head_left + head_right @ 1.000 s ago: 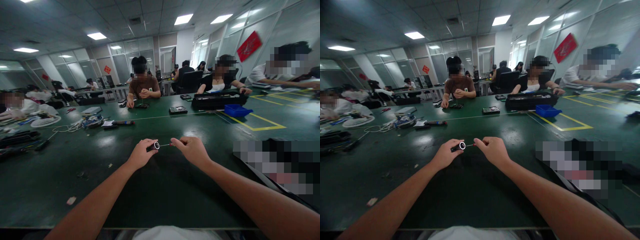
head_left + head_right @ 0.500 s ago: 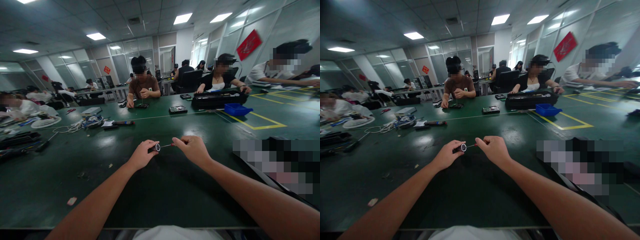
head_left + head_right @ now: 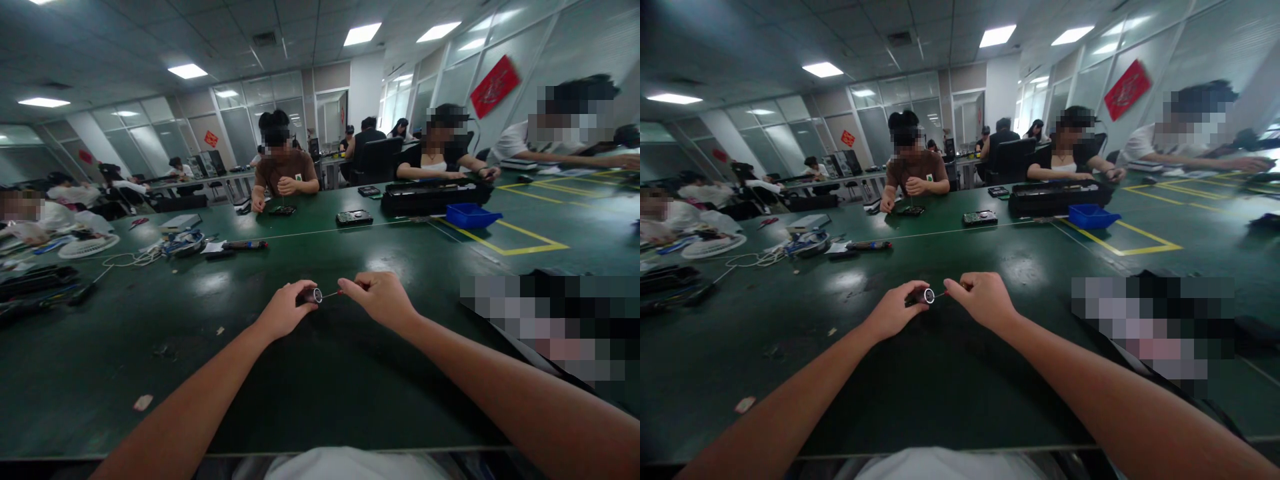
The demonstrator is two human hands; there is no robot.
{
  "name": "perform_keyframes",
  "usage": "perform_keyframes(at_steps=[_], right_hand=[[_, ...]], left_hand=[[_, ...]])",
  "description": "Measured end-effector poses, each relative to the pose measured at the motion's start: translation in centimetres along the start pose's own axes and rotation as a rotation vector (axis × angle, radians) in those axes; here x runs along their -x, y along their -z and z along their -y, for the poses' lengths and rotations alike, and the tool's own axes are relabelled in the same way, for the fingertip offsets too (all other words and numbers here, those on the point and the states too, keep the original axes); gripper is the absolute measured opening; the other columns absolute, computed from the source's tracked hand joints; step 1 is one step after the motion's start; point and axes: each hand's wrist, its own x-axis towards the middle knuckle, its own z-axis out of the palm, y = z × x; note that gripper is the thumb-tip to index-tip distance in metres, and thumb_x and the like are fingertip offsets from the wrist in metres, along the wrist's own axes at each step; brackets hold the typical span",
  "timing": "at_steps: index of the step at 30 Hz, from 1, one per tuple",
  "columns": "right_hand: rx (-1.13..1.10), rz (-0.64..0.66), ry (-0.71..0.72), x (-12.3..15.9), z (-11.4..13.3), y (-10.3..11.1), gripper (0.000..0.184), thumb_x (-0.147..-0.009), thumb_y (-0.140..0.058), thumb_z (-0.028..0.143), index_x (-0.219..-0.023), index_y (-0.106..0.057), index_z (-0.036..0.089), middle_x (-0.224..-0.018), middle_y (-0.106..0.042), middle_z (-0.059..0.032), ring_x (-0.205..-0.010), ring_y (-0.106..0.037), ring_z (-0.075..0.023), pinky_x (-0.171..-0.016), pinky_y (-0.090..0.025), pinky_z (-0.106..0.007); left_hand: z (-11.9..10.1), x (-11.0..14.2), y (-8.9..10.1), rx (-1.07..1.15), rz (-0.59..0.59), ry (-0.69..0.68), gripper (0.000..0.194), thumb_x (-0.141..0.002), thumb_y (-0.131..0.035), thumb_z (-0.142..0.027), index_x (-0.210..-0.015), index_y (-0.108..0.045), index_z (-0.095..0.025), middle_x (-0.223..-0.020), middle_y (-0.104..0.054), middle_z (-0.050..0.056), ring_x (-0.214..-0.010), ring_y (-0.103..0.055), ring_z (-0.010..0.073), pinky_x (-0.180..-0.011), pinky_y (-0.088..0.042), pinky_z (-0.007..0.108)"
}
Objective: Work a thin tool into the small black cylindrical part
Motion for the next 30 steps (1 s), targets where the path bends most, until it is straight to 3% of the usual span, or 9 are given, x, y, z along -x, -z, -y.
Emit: perform_keyframes(at_steps=[5,13,30], right_hand=[[0.029,-0.062,0.0,-0.18,-0.02,0.23,0.051,-0.087,-0.054,0.05,-0.047,-0.055,0.018,-0.043,-0.045,0.0029,-0.042,-0.039,-0.0096,-0.047,-0.024,-0.027],[-0.016,-0.048,-0.004,0.05,0.29,0.37,0.05,-0.087,-0.053,0.05,-0.049,-0.057,0.018,-0.043,-0.043,0.0036,-0.043,-0.038,-0.0095,-0.047,-0.024,-0.026],[-0.015,0.018,0.019,0.04,-0.15,0.22,0.048,-0.088,-0.054,0.049,-0.052,-0.058,0.018,-0.045,-0.045,0.0036,-0.043,-0.038,-0.0092,-0.047,-0.025,-0.026]], left_hand=[[-0.39,0.0,0.1,-0.004,0.01,0.0,0.033,-0.08,-0.07,-0.02,-0.112,-0.065,-0.023,-0.111,-0.069,0.004,-0.104,-0.062,0.0226,-0.104,-0.041,0.043],[-0.53,0.09,0.24,-0.046,0.017,-0.005,0.036,-0.082,-0.069,-0.021,-0.117,-0.065,-0.024,-0.117,-0.067,0.006,-0.11,-0.059,0.0245,-0.111,-0.033,0.049],[-0.37,0.06,0.3,-0.055,-0.005,-0.028,0.035,-0.082,-0.069,-0.021,-0.117,-0.065,-0.025,-0.113,-0.068,0.005,-0.108,-0.06,0.0251,-0.11,-0.035,0.05]])
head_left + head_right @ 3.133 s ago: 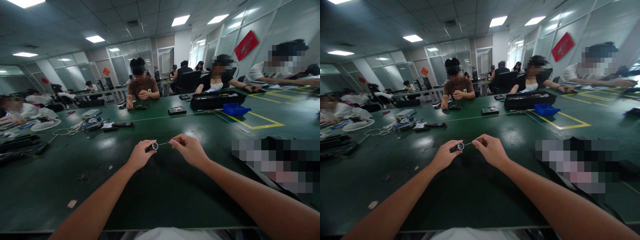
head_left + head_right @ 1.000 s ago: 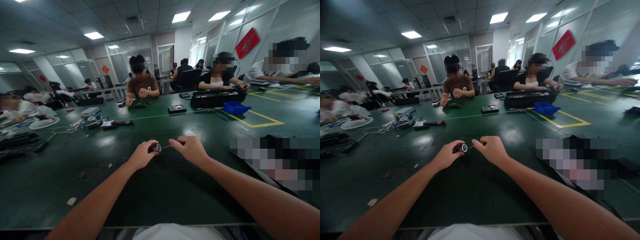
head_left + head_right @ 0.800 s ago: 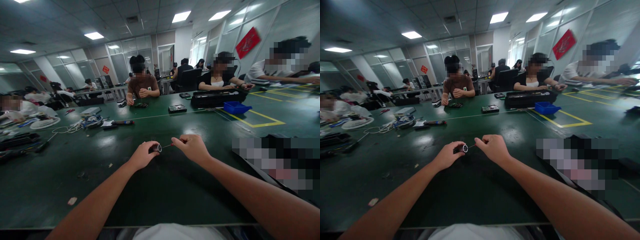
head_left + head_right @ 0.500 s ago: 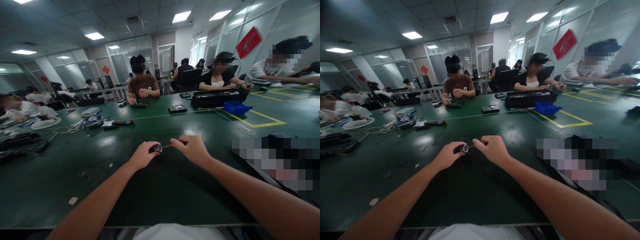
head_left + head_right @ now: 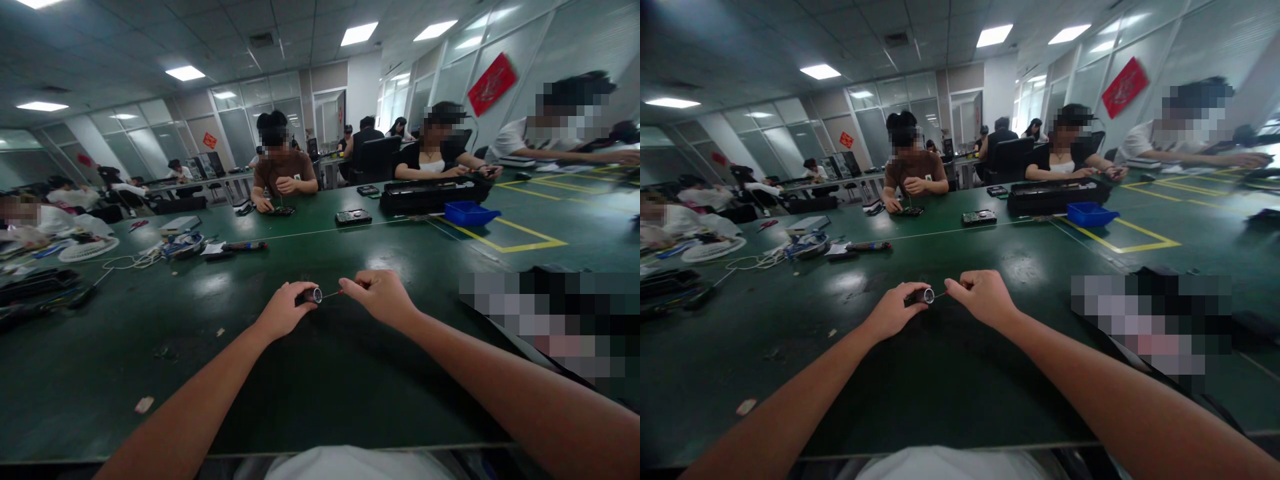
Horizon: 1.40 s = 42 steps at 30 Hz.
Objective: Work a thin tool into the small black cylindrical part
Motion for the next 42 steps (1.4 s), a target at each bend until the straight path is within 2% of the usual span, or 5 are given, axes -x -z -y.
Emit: perform_keyframes(at_steps=[16,26,33,37,42], right_hand=[[-0.032,0.001,-0.01,-0.06,0.22,0.08,0.049,-0.088,-0.054,0.051,-0.053,-0.057,0.018,-0.046,-0.045,0.0035,-0.044,-0.039,-0.01,-0.047,-0.025,-0.026],[-0.206,-0.022,-0.006,0.03,0.5,0.05,0.022,-0.089,-0.058,0.037,-0.091,-0.07,0.019,-0.077,-0.071,-0.0024,-0.067,-0.063,-0.0157,-0.06,-0.043,-0.027],[-0.196,-0.046,-0.009,-0.02,0.47,0.08,0.021,-0.088,-0.059,0.037,-0.089,-0.071,0.02,-0.078,-0.072,-0.0024,-0.069,-0.064,-0.0162,-0.061,-0.044,-0.028],[-0.145,-0.024,-0.039,-0.04,0.41,0.19,0.031,-0.088,-0.058,0.046,-0.083,-0.072,0.019,-0.068,-0.067,-0.0012,-0.058,-0.058,-0.0149,-0.053,-0.039,-0.027],[-0.25,0.042,-0.025,0.04,0.48,0.16,0.023,-0.09,-0.056,0.034,-0.104,-0.066,0.018,-0.082,-0.071,-0.0028,-0.071,-0.065,-0.0155,-0.063,-0.045,-0.027]], left_hand=[[0.45,0.07,0.0,0.018,-0.04,-0.02,0.034,-0.082,-0.069,-0.022,-0.116,-0.065,-0.025,-0.113,-0.068,0.005,-0.105,-0.061,0.0241,-0.109,-0.036,0.049],[0.71,-0.07,-0.1,0.074,-0.066,0.009,0.036,-0.08,-0.07,-0.02,-0.115,-0.064,-0.025,-0.111,-0.069,0.003,-0.102,-0.062,0.0223,-0.098,-0.045,0.04],[0.27,-0.03,0.09,0.087,-0.058,0.031,0.036,-0.08,-0.071,-0.021,-0.115,-0.063,-0.023,-0.112,-0.068,0.004,-0.104,-0.062,0.0231,-0.101,-0.044,0.041],[0.41,0.04,0.05,0.096,-0.062,0.027,0.036,-0.079,-0.071,-0.021,-0.115,-0.063,-0.024,-0.111,-0.068,0.004,-0.103,-0.062,0.0225,-0.097,-0.046,0.039],[0.82,0.07,-0.14,0.083,-0.068,0.016,0.037,-0.079,-0.072,-0.02,-0.114,-0.064,-0.024,-0.109,-0.068,0.003,-0.101,-0.062,0.0214,-0.094,-0.046,0.037]])
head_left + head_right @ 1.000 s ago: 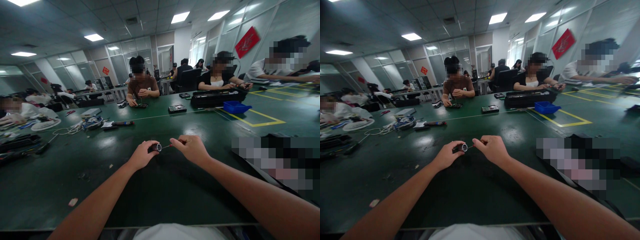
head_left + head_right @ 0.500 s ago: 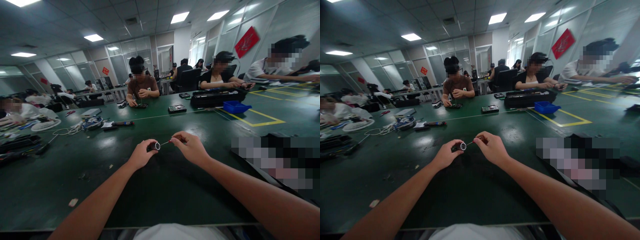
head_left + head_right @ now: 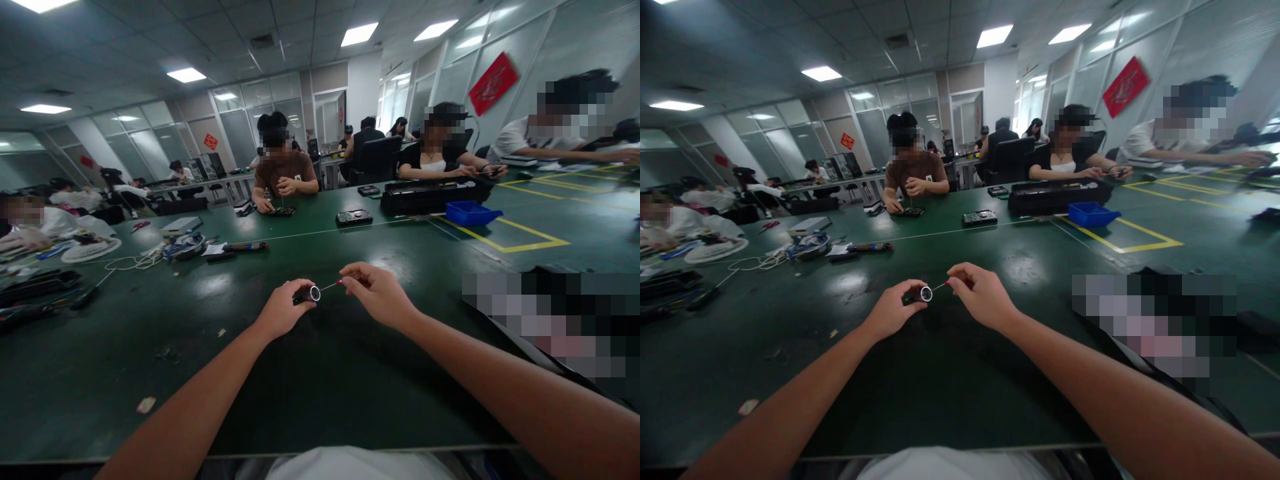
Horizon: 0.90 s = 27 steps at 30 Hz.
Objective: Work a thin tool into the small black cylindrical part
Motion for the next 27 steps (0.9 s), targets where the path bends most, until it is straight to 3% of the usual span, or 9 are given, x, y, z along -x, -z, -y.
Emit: perform_keyframes(at_steps=[7,12,17,23,27], right_hand=[[0.07,0.007,-0.05,-0.04,0.15,-0.27,0.032,-0.095,-0.045,0.043,-0.09,-0.066,0.019,-0.062,-0.06,0.0011,-0.056,-0.056,-0.0147,-0.056,-0.039,-0.028],[0.042,-0.032,0.006,-0.11,-0.32,-0.44,0.022,-0.092,-0.049,0.031,-0.109,-0.058,0.019,-0.081,-0.067,-0.0023,-0.068,-0.059,-0.016,-0.062,-0.042,-0.029],[0.015,0.057,-0.024,-0.22,-0.69,-0.41,0.029,-0.097,-0.041,0.042,-0.095,-0.061,0.021,-0.076,-0.064,-0.0011,-0.066,-0.058,-0.0159,-0.061,-0.042,-0.029],[-0.011,-0.027,-0.026,-0.07,-0.45,-0.51,0.021,-0.093,-0.047,0.031,-0.11,-0.054,0.022,-0.085,-0.067,-0.0023,-0.07,-0.06,-0.0177,-0.064,-0.043,-0.031],[-0.15,-0.049,-0.021,-0.08,-0.53,-0.78,0.015,-0.089,-0.053,0.032,-0.1,-0.055,0.022,-0.088,-0.066,-0.0029,-0.078,-0.061,-0.0181,-0.071,-0.047,-0.032]], left_hand=[[-0.32,0.01,-0.03,-0.003,0.017,-0.02,0.035,-0.078,-0.073,-0.021,-0.112,-0.065,-0.024,-0.107,-0.068,0.003,-0.099,-0.062,0.0207,-0.093,-0.046,0.036],[-0.47,0.09,0.01,0.033,0.006,-0.023,0.036,-0.077,-0.074,-0.019,-0.111,-0.065,-0.024,-0.105,-0.069,0.001,-0.097,-0.063,0.0193,-0.09,-0.047,0.033],[-0.21,-0.04,-0.01,0.05,-0.025,-0.023,0.038,-0.077,-0.074,-0.018,-0.113,-0.065,-0.023,-0.107,-0.069,0.001,-0.097,-0.064,0.0191,-0.091,-0.047,0.033],[-0.22,-0.06,-0.07,0.01,-0.006,-0.078,0.041,-0.078,-0.074,-0.02,-0.118,-0.065,-0.026,-0.116,-0.067,0.002,-0.106,-0.061,0.0201,-0.097,-0.045,0.035],[-0.4,0.07,0.04,-0.002,-0.006,-0.087,0.041,-0.079,-0.073,-0.02,-0.119,-0.065,-0.025,-0.116,-0.067,0.003,-0.105,-0.062,0.0207,-0.096,-0.047,0.036]])
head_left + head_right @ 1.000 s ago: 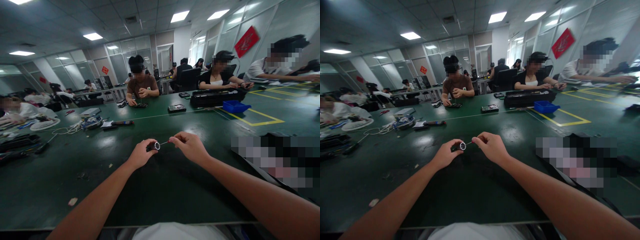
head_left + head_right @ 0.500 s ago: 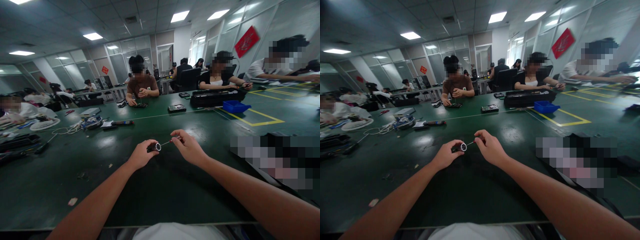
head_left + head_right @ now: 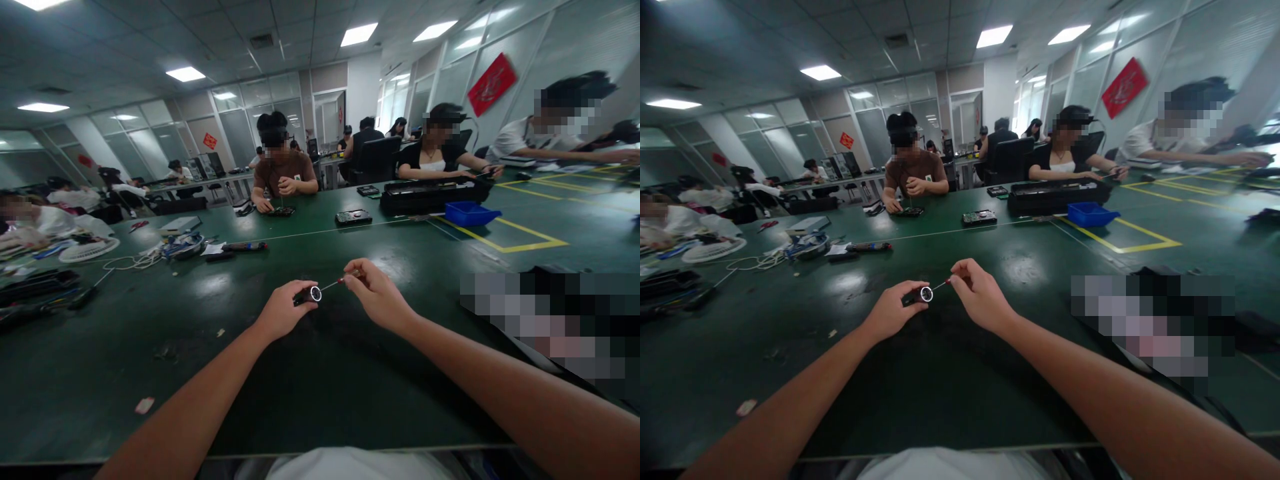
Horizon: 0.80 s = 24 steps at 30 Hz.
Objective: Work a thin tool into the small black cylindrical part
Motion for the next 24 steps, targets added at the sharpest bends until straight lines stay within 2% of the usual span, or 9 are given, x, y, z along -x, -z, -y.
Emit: perform_keyframes(at_steps=[3,5,7,9,12,18,21,24], right_hand=[[-0.234,-0.019,-0.091,-0.5,-0.5,-0.2,0.019,-0.088,-0.053,0.039,-0.091,-0.057,0.021,-0.082,-0.064,-0.0029,-0.075,-0.061,-0.0176,-0.073,-0.049,-0.034],[-0.436,-0.057,-0.211,-0.9,-1.0,-0.2,0.022,-0.087,-0.053,0.042,-0.086,-0.057,0.02,-0.078,-0.061,-0.0024,-0.069,-0.059,-0.0165,-0.069,-0.051,-0.034],[-0.531,-0.105,-0.286,-1.3,-1.5,-0.2,0.024,-0.086,-0.054,0.044,-0.084,-0.056,0.02,-0.077,-0.059,-0.0022,-0.066,-0.058,-0.0156,-0.065,-0.051,-0.033],[-0.508,-0.145,-0.294,-1.4,-1.8,-0.1,0.024,-0.085,-0.056,0.043,-0.084,-0.056,0.02,-0.076,-0.059,-0.0019,-0.065,-0.057,-0.0149,-0.064,-0.051,-0.032],[-0.411,-0.138,-0.222,-1.3,-1.9,-0.2,0.024,-0.086,-0.055,0.044,-0.086,-0.055,0.02,-0.078,-0.06,-0.0019,-0.066,-0.058,-0.0149,-0.066,-0.051,-0.032],[-0.256,-0.104,-0.053,-0.7,-1.3,-0.3,0.022,-0.091,-0.05,0.043,-0.091,-0.055,0.022,-0.08,-0.062,-0.0019,-0.073,-0.061,-0.0166,-0.071,-0.05,-0.034],[-0.131,-0.07,-0.05,-0.5,-1.1,-0.2,0.021,-0.094,-0.048,0.041,-0.093,-0.056,0.022,-0.08,-0.064,-0.0018,-0.075,-0.063,-0.0178,-0.071,-0.049,-0.035],[-0.036,-0.071,-0.051,-0.4,-0.8,-0.1,0.021,-0.095,-0.045,0.04,-0.092,-0.056,0.022,-0.078,-0.064,-0.0016,-0.074,-0.063,-0.0181,-0.07,-0.048,-0.034]], left_hand=[[-0.1,0.0,0.0,-0.021,0.006,-0.057,0.04,-0.08,-0.072,-0.021,-0.119,-0.064,-0.025,-0.117,-0.067,0.003,-0.108,-0.061,0.0214,-0.103,-0.043,0.04],[-0.1,-0.1,0.0,-0.042,0.011,-0.111,0.04,-0.082,-0.071,-0.022,-0.121,-0.063,-0.026,-0.12,-0.066,0.003,-0.113,-0.06,0.0217,-0.112,-0.033,0.047],[-0.1,-0.2,-0.1,-0.064,0.008,-0.116,0.039,-0.084,-0.069,-0.022,-0.122,-0.062,-0.027,-0.122,-0.066,0.004,-0.115,-0.059,0.0223,-0.116,-0.025,0.051],[-0.1,-0.2,0.0,-0.072,0.004,-0.076,0.039,-0.084,-0.069,-0.021,-0.122,-0.062,-0.026,-0.122,-0.066,0.005,-0.115,-0.058,0.0232,-0.115,-0.028,0.051],[-0.2,-0.3,0.0,-0.077,0.011,-0.033,0.039,-0.082,-0.069,-0.02,-0.121,-0.063,-0.026,-0.121,-0.066,0.006,-0.114,-0.059,0.0244,-0.112,-0.033,0.05],[-0.2,-0.3,0.0,-0.09,0.019,-0.047,0.037,-0.083,-0.069,-0.021,-0.119,-0.064,-0.027,-0.122,-0.066,0.004,-0.116,-0.058,0.0242,-0.114,-0.027,0.053],[0.0,-0.3,0.0,-0.087,0.02,-0.053,0.036,-0.083,-0.069,-0.021,-0.118,-0.065,-0.027,-0.123,-0.066,0.003,-0.117,-0.058,0.024,-0.115,-0.024,0.054],[0.1,-0.3,-0.1,-0.081,0.001,-0.027,0.038,-0.081,-0.071,-0.019,-0.117,-0.066,-0.027,-0.12,-0.067,0.004,-0.114,-0.059,0.0244,-0.114,-0.028,0.053]])
